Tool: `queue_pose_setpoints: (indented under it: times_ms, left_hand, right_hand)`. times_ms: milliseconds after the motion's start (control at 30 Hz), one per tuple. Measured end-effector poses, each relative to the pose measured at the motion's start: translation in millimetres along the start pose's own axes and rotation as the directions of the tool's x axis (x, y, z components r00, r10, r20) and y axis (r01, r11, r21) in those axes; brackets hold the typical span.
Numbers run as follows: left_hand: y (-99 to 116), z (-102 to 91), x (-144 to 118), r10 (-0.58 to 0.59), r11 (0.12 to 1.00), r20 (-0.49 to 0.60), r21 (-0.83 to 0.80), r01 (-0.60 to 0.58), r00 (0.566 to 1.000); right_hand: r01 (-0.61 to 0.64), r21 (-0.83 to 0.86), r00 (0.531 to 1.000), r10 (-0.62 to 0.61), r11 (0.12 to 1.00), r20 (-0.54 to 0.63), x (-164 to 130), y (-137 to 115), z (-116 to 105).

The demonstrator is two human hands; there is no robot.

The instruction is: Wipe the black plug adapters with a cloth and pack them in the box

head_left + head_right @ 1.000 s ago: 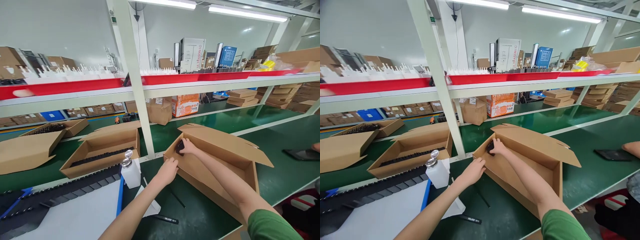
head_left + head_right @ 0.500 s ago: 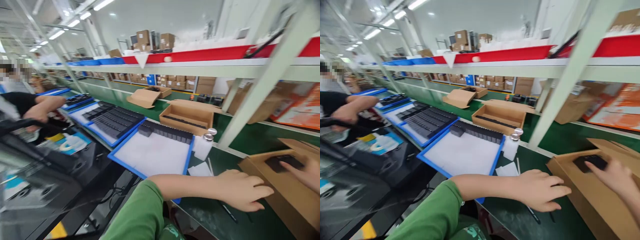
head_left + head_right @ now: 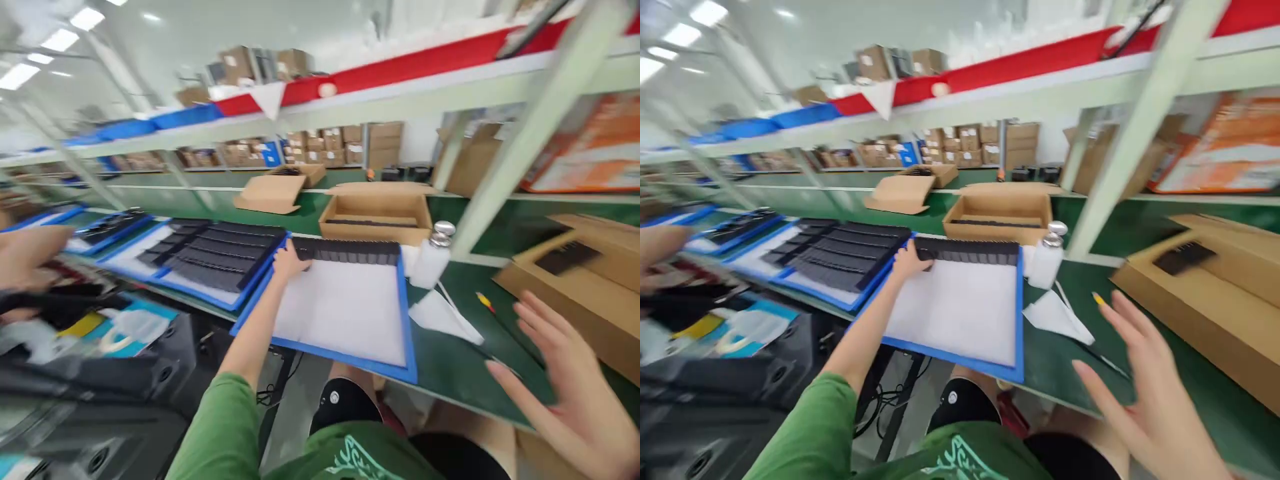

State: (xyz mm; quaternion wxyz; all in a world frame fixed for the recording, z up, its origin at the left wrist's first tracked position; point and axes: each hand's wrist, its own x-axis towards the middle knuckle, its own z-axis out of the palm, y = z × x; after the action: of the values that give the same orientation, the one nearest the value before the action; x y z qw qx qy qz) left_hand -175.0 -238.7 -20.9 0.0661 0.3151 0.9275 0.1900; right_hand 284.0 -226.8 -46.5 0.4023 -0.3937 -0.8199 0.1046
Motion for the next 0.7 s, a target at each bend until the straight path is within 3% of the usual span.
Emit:
queue_pose_setpoints:
  times_ms: [100,200,267,367,433,500,567,633,700]
  left_hand:
    - [0.4,2.5,-4.8,0.051,0.998,0.045,0.040,-0.053,0.998]
    - [8.7,7.9,-34.1,0.194,0.981,0.087,0.004,-0.195,0.977]
    - [23.5,16.1,-79.5,0.361,0.933,0.157,-0.070,-0.354,0.919]
    - [60.8,39.7,-172.3,0.605,0.796,0.267,-0.207,-0.569,0.750]
    - [90.7,63.3,-229.1,0.693,0.721,0.282,-0.255,-0.644,0.664]
    - [115.9,88.9,-269.0,0.706,0.706,0.297,-0.225,-0.672,0.643]
    - [129.3,109.4,-289.3,0.669,0.737,0.332,-0.184,-0.651,0.665]
    - [129.2,118.4,-291.6,0.643,0.756,0.369,-0.163,-0.634,0.671]
    - [120.7,115.3,-278.5,0.666,0.731,0.423,-0.209,-0.649,0.614]
  right_hand:
    - [-0.080,0.086,0.997,0.079,0.993,0.012,-22.8,-35.1,-8.6]
    - [-0.208,0.173,0.969,0.227,0.963,-0.098,-47.4,-47.7,-10.7]
    - [-0.241,0.169,0.958,0.263,0.956,-0.115,-62.9,-51.6,-6.6]
    - [-0.210,0.101,0.973,0.218,0.972,-0.071,-80.8,-54.3,1.1]
    - [-0.207,0.048,0.974,0.210,0.977,-0.085,-91.0,-50.5,2.5]
    - [-0.255,0.009,0.960,0.254,0.967,-0.116,-101.0,-40.3,0.8]
    - [-0.321,-0.013,0.942,0.318,0.947,-0.109,-110.0,-25.7,-0.2]
    - [-0.366,-0.015,0.930,0.365,0.930,-0.049,-116.5,-11.0,2.4]
    - [-0.380,0.000,0.924,0.380,0.925,0.046,-119.5,0.6,9.2]
